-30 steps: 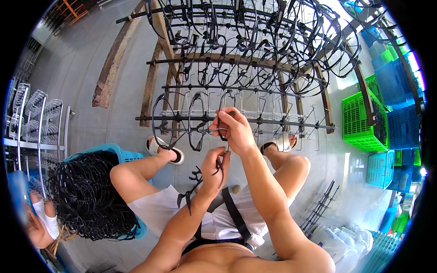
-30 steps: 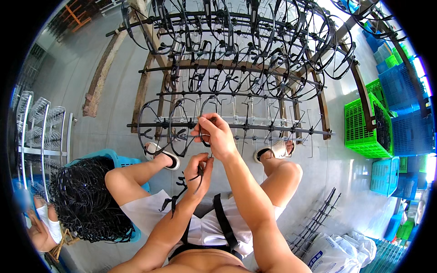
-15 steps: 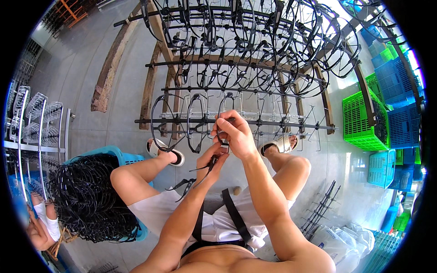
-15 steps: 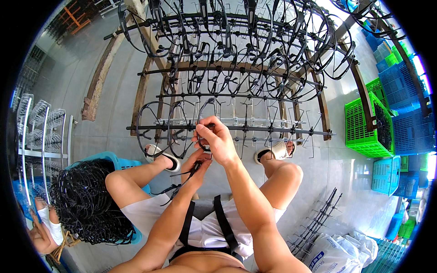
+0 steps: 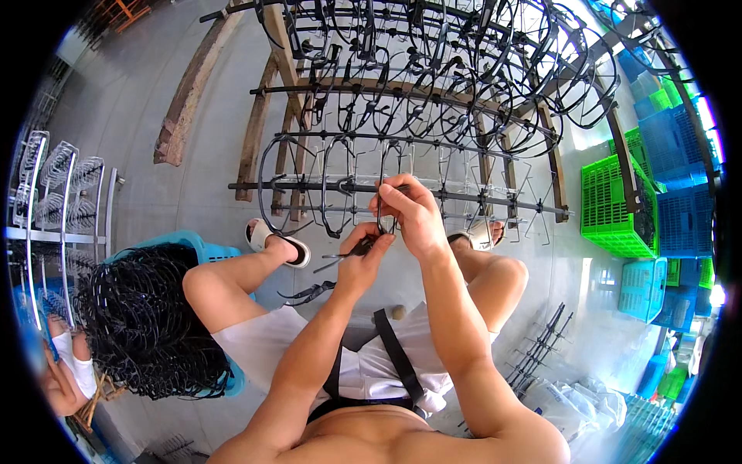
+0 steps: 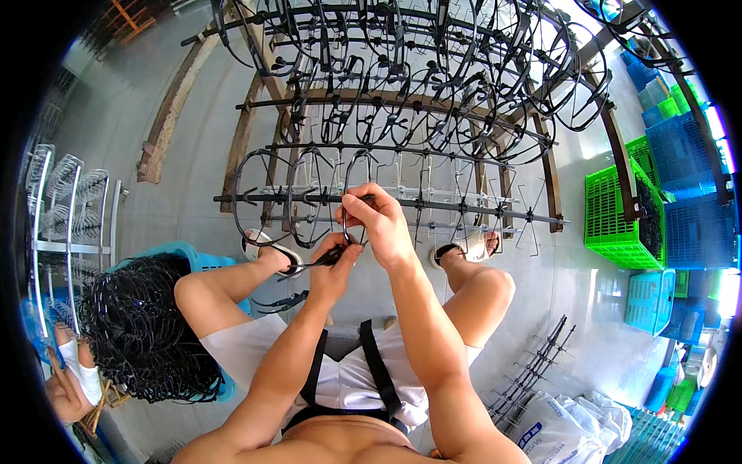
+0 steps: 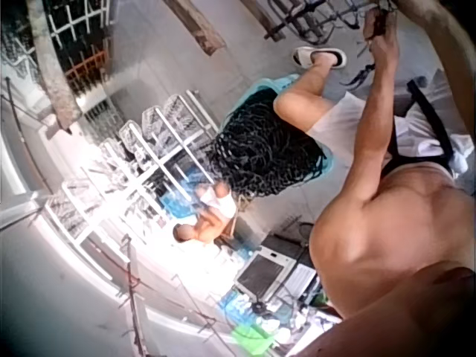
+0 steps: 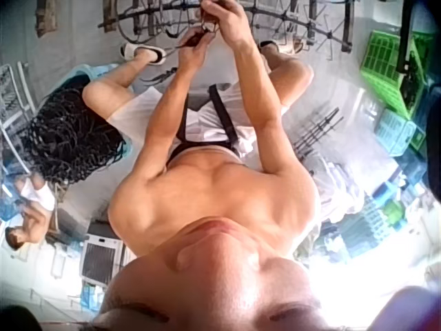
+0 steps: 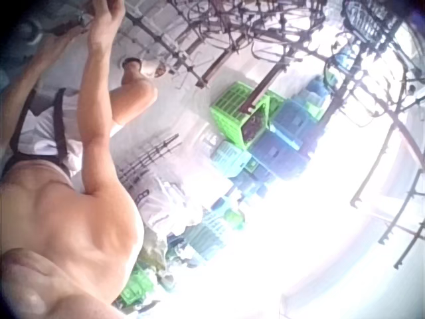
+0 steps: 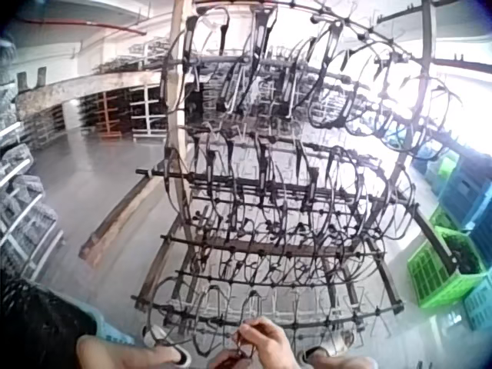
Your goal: The person repeatedly picks black wire loops from a blue bin and attaches them to a multi-tiered metal rack. They manipulate each loop with both hands, hooking it onto horizontal bars and adjusting its position. The process is continuous and repetitive, with the person occasionally reaching for more loops from the bin.
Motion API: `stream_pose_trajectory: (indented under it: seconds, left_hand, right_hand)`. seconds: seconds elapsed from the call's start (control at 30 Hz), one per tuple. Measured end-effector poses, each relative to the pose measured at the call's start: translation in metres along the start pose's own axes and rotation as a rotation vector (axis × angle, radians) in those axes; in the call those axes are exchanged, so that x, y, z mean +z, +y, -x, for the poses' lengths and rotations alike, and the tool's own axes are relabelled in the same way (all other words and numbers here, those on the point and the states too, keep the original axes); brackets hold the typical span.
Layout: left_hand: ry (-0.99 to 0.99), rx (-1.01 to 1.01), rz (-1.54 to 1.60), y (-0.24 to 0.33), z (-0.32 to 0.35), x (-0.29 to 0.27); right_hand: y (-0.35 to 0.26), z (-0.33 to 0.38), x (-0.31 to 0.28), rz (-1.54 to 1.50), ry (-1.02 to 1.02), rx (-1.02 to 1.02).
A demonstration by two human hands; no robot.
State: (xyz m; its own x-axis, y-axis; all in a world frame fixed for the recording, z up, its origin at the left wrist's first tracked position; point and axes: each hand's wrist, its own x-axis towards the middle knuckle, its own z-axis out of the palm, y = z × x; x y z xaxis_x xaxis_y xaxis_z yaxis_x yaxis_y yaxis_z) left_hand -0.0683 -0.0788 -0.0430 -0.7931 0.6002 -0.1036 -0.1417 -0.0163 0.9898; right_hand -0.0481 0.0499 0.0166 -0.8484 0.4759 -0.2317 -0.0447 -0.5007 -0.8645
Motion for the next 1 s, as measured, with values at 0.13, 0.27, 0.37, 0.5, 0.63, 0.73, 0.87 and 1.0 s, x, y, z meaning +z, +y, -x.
stream_pose_trajectory:
  seconds: [0.13, 0.27, 0.37, 0.5, 0.63, 0.73, 0.87, 1.0]
  left_hand:
    - [-0.002, -0.023, 0.054, 0.008, -0.002, -0.003]
    - [0.002, -0.107, 0.242, 0.014, -0.002, 0.002]
    - [0.037, -0.114, 0.365, 0.019, 0.012, 0.010]
    - [0.027, 0.014, 0.635, 0.053, 0.055, -0.009]
    - [0.063, 0.106, 0.616, 0.079, 0.063, -0.023]
    - [-0.127, 0.101, 0.690, 0.086, 0.066, -0.036]
    - [-0.088, -0.200, 0.917, 0.091, 0.065, -0.051]
    - [-0.084, -0.251, 0.982, 0.087, 0.063, -0.054]
  right_hand:
    - [0.000, -0.002, 0.004, -0.003, 0.010, 0.001]
    - [0.000, -0.006, 0.007, 0.028, 0.005, -0.016]
    - [-0.003, 0.003, 0.012, 0.112, 0.180, -0.119]
    - [-0.001, 0.048, 0.009, 0.762, 0.232, -0.537]
    - [0.004, 0.097, -0.001, 0.356, -0.442, -0.009]
    - [0.015, 0.105, -0.008, 0.303, -0.581, 0.037]
    - [0.012, 0.108, -0.010, 0.025, -0.663, 0.215]
    - [0.022, 0.108, -0.003, -0.021, -0.516, 0.103]
